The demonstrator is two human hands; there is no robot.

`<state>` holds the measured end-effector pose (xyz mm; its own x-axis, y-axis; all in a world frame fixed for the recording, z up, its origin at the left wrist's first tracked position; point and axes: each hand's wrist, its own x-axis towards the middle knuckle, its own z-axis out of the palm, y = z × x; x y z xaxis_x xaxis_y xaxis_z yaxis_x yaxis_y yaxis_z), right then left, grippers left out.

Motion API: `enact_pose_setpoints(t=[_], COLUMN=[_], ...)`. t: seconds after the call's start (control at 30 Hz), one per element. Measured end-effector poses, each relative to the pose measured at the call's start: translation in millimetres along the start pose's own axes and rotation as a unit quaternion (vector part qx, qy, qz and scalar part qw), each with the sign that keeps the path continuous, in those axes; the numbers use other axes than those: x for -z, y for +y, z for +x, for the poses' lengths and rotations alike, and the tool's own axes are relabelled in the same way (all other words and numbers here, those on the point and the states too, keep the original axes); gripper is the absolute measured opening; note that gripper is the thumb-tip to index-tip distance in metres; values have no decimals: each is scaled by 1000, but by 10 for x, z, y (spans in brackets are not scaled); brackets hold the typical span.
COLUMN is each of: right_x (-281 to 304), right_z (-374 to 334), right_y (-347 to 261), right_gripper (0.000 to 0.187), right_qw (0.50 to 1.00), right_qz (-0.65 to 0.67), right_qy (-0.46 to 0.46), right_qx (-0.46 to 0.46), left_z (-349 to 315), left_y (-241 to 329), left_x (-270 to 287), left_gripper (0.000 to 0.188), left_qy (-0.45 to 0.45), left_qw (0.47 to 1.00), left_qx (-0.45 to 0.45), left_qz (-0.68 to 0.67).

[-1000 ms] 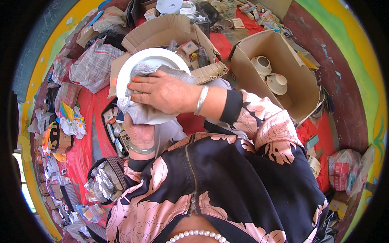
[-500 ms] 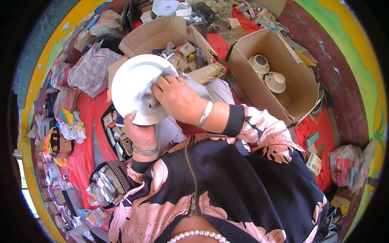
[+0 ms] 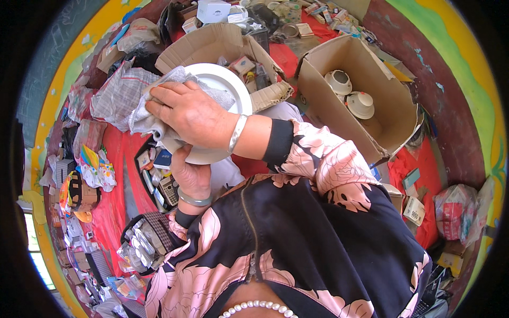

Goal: The person cleans various electronic light fixtures and components by hand with a cloth, then places them into a cardboard box.

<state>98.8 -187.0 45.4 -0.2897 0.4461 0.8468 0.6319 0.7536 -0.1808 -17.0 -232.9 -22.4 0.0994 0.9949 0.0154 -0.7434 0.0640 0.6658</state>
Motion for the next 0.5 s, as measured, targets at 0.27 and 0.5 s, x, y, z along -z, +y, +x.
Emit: enact_pose_setpoints(t=[0.27,0.5], right_x=[-52,56], right_z=[-64,-631], right_y=[480,338], right_gripper=[30,33], right_qw=[991,989], right_qz=[-86,-61], right_qy=[38,-25], right_qx=[-99,-136], left_z=[-12,166], left_y=[68,141], left_x=[131,110], left_gripper=[51,53], left_qy=[6,35], left_qw=[999,994], left_qx=[-32,-92], left_qz=[-31,-37])
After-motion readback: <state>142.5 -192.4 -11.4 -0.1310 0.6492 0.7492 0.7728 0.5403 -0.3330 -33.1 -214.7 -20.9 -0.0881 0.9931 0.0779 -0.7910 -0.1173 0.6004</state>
